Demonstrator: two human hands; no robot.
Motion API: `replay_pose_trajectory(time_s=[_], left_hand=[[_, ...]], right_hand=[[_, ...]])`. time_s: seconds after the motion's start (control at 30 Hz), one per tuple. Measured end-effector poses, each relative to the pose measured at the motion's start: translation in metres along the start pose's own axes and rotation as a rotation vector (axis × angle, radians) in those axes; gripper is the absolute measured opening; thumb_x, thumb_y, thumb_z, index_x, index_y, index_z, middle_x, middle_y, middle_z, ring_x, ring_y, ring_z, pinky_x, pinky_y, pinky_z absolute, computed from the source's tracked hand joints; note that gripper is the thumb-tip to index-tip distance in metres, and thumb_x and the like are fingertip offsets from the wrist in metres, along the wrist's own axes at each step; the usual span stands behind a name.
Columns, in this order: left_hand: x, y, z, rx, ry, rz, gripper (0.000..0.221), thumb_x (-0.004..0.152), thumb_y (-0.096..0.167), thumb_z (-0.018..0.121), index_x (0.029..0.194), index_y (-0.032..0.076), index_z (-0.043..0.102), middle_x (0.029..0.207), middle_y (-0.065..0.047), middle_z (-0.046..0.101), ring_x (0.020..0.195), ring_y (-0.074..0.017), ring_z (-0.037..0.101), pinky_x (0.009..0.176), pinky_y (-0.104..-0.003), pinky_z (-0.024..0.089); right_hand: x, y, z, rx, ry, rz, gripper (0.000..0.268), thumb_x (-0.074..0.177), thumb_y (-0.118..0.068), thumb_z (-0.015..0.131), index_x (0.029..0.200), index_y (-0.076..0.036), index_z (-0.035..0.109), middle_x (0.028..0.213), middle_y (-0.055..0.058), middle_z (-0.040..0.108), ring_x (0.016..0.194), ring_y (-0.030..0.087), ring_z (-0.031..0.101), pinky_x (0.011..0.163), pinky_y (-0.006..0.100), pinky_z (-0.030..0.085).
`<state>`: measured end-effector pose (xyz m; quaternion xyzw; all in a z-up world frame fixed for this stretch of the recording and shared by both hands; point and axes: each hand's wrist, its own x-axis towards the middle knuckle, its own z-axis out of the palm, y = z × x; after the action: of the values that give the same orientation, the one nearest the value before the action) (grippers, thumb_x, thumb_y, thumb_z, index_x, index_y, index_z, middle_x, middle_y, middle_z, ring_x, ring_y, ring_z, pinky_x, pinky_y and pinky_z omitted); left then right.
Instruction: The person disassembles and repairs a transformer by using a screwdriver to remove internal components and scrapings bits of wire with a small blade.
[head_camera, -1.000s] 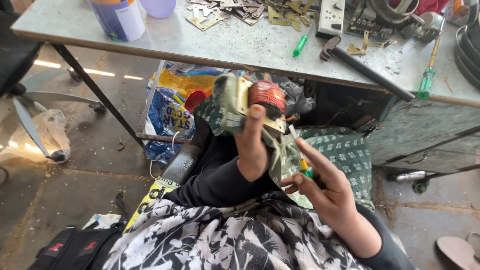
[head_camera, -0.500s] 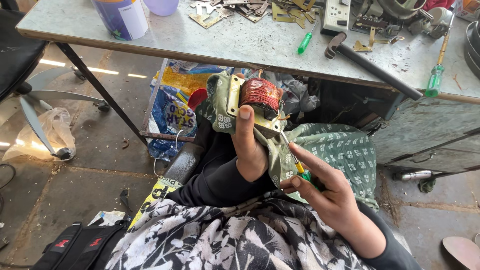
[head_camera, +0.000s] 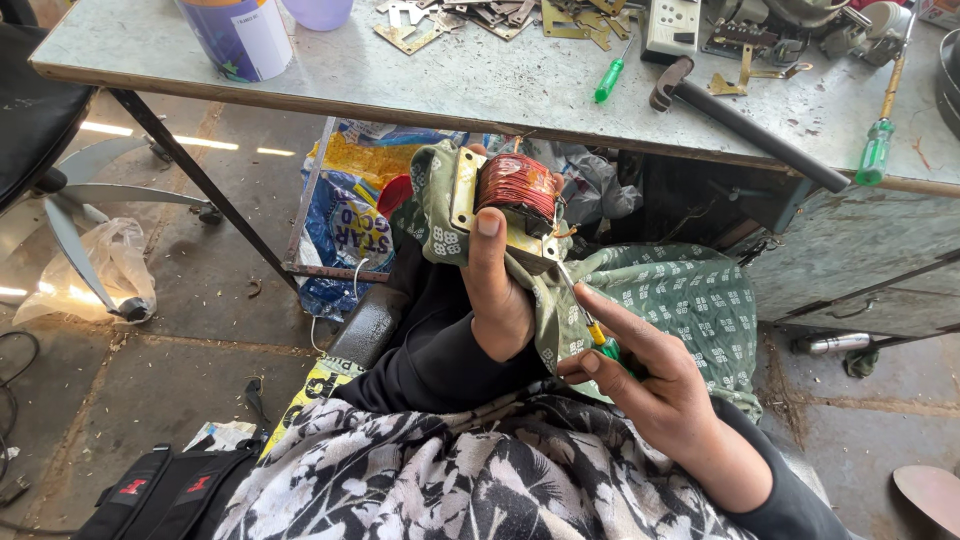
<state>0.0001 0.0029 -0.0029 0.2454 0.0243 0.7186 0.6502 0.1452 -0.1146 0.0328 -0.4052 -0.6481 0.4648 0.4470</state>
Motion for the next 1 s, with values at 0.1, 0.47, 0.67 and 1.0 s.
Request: replay_pose_trajectory(time_s=[0.1, 0.47, 0.67, 1.0], left_hand=[[-0.001, 0.0, 0.002, 0.058, -0.007, 0.031, 0.084, 0.099, 0.045, 0.064, 0.161, 0.0, 0.028, 0.138, -0.02, 0.055, 0.118, -0.0271, 0.059, 0.098, -0.041, 0.052], [-0.006, -0.003, 0.014, 0.027, -0.197, 0.111, 0.085, 0.097, 0.044, 0.069, 0.161, 0.008, 0.025, 0.151, -0.017, 0.045, 0.142, -0.033, 0.047, 0.125, -0.049, 0.037], [-0.02, -0.007, 0.016, 0.164, -0.453, 0.09, 0.077, 0.103, 0.05, 0.06, 0.159, 0.01, 0.024, 0.16, -0.017, 0.041, 0.155, -0.0302, 0.034, 0.135, -0.045, 0.021], [-0.008, 0.002, 0.028, -0.142, -0.054, 0.155, 0.071, 0.101, 0.046, 0.056, 0.155, 0.005, 0.036, 0.153, -0.021, 0.046, 0.148, -0.0397, 0.042, 0.133, -0.053, 0.026]], right_hand=[[0.001, -0.002, -0.001, 0.022, 0.003, 0.03, 0.057, 0.101, -0.001, 0.058, 0.155, 0.004, 0.043, 0.124, 0.02, 0.071, 0.099, 0.021, 0.077, 0.083, 0.035, 0.064], [0.003, -0.002, -0.003, 0.102, 0.065, 0.084, 0.057, 0.1, -0.004, 0.056, 0.154, 0.001, 0.04, 0.135, 0.017, 0.065, 0.088, 0.02, 0.076, 0.074, 0.034, 0.065], [0.013, 0.0, -0.013, 0.161, 0.201, 0.07, 0.057, 0.098, -0.001, 0.056, 0.153, -0.002, 0.04, 0.111, 0.012, 0.072, 0.072, 0.015, 0.073, 0.059, 0.029, 0.061], [-0.002, -0.041, -0.015, -0.269, 0.058, 0.093, 0.057, 0.088, -0.001, 0.069, 0.144, -0.004, 0.059, 0.073, 0.003, 0.074, 0.057, 0.008, 0.07, 0.053, 0.025, 0.058]])
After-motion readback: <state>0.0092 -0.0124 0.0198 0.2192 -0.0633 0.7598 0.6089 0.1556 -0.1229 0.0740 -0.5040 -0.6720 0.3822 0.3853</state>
